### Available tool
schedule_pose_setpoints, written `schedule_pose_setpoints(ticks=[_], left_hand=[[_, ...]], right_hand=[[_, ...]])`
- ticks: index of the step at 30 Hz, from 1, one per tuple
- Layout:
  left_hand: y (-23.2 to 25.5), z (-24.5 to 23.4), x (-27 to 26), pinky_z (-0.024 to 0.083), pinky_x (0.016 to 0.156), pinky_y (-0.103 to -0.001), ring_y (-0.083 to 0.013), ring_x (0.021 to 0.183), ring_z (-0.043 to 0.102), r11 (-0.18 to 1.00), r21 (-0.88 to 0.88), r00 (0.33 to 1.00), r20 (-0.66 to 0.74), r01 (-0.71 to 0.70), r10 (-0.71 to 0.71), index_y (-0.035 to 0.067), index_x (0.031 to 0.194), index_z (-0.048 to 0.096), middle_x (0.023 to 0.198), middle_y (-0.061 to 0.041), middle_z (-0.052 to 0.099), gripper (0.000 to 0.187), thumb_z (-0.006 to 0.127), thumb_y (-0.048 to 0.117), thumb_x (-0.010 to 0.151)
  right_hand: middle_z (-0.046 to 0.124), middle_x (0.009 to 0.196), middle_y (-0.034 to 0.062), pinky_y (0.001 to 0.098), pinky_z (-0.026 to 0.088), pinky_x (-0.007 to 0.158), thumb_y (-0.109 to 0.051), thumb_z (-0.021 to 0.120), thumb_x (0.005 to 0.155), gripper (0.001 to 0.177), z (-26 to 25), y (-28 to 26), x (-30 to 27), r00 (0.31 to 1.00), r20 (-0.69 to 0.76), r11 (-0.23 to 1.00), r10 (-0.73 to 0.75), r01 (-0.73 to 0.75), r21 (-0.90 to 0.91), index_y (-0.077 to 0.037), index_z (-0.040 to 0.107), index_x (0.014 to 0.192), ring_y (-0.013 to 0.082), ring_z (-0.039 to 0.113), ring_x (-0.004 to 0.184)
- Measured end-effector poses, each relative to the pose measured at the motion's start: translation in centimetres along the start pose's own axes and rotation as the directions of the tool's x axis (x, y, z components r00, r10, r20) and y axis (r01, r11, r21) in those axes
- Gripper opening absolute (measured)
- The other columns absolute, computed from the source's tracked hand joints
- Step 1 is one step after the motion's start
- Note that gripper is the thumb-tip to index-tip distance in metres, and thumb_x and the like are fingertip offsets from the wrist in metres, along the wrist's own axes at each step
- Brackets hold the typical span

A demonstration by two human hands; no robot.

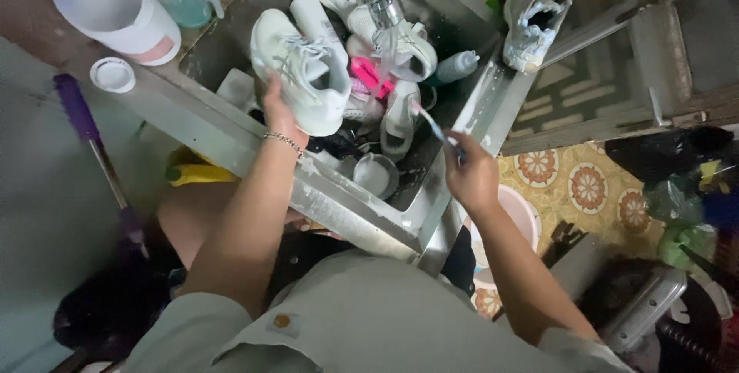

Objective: The person scrubs a white sneaker with a pink brush and rinses it under a faucet. They then use a toothbrush to clean the shoe's interior and laces, followed by scrubbing the sole with a black brush. The person rinses the shoe again and continues scrubbing the exterior with the pink brush.

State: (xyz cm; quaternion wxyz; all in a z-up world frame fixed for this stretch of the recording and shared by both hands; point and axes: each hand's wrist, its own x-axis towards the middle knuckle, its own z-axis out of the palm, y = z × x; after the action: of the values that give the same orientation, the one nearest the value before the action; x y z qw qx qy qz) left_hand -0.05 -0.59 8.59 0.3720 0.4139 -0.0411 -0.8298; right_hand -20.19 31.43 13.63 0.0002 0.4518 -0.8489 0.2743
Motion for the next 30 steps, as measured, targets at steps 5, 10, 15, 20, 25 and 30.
schedule_pose_setpoints(ticks=[5, 10, 15, 20, 25, 30], left_hand=[[0.4, 1.6, -0.5, 0.032, 0.157, -0.06, -0.0407, 0.186, 0.037, 0.992, 0.125, 0.999, -0.028, -0.02, 0.024, 0.02, 0.192, 0.043, 0.202, -0.018, 0.04, 0.091, 0.078, 0.058, 0.116], [0.1, -1.7, 5.1, 0.051, 0.147, -0.055, -0.0381, 0.173, 0.062, 0.931, 0.363, 0.989, -0.114, -0.047, 0.095, 0.02, 0.178, 0.065, 0.184, -0.018, 0.067, 0.085, 0.094, 0.061, 0.109], [0.2, 0.6, 8.7, 0.064, 0.137, -0.05, -0.0321, 0.162, 0.075, 0.854, 0.512, 0.983, -0.089, -0.095, 0.162, 0.018, 0.168, 0.075, 0.171, -0.014, 0.08, 0.077, 0.097, 0.059, 0.107], [0.8, 4.4, 15.6, 0.06, 0.138, -0.058, -0.0385, 0.161, 0.072, 0.736, 0.676, 0.999, 0.03, -0.035, 0.021, 0.013, 0.166, 0.075, 0.17, -0.02, 0.077, 0.077, 0.082, 0.068, 0.112], [2.7, 8.8, 21.5, 0.07, 0.117, -0.051, -0.0283, 0.136, 0.089, 0.467, 0.88, 0.995, 0.064, -0.09, 0.071, 0.023, 0.141, 0.094, 0.137, -0.004, 0.094, 0.063, 0.085, 0.07, 0.1], [2.5, 1.1, 47.7, 0.06, 0.123, -0.058, -0.0446, 0.143, 0.08, -0.169, 0.925, 0.904, 0.371, -0.34, 0.213, 0.001, 0.144, 0.089, 0.146, -0.024, 0.088, 0.058, 0.059, 0.05, 0.132]], right_hand=[[0.087, 0.123, 0.0281, 0.0625, 0.064, 0.106, 0.001, 0.084, 0.109, 0.042, 1.6, 2.1, -2.9, 0.979, 0.126, 0.972, -0.163, 0.137, 0.19, -0.004, 0.088, 0.15, 0.0549, 0.083, 0.117], [0.09, 0.124, 0.0196, 0.0582, 0.065, 0.106, 0.013, 0.078, 0.109, 0.034, 3.6, 4.1, -4.3, 0.966, -0.001, 0.92, -0.259, 0.247, 0.305, -0.004, 0.093, 0.134, 0.0481, 0.086, 0.117], [0.095, 0.121, 0.0103, 0.0513, 0.068, 0.103, 0.009, 0.084, 0.107, 0.028, 3.1, 3.8, -3.9, 0.966, -0.019, 0.927, -0.258, 0.253, 0.279, -0.01, 0.096, 0.123, 0.036, 0.09, 0.114], [0.094, 0.117, 0.0122, 0.0527, 0.069, 0.097, 0.008, 0.08, 0.106, 0.028, 1.9, 2.2, -3.3, 0.976, 0.023, 0.942, -0.216, 0.203, 0.267, -0.008, 0.094, 0.124, 0.0383, 0.09, 0.109], [0.093, 0.113, 0.0047, 0.045, 0.069, 0.091, 0.004, 0.081, 0.104, 0.031, 1.0, 1.1, -2.8, 0.985, 0.025, 0.958, -0.172, 0.161, 0.239, -0.014, 0.096, 0.124, 0.0283, 0.091, 0.104], [0.094, 0.112, 0.0133, 0.0509, 0.07, 0.09, 0.006, 0.079, 0.104, 0.028, 1.4, 1.0, -2.8, 0.991, 0.035, 0.954, -0.132, 0.118, 0.275, -0.007, 0.095, 0.123, 0.0384, 0.091, 0.102]])
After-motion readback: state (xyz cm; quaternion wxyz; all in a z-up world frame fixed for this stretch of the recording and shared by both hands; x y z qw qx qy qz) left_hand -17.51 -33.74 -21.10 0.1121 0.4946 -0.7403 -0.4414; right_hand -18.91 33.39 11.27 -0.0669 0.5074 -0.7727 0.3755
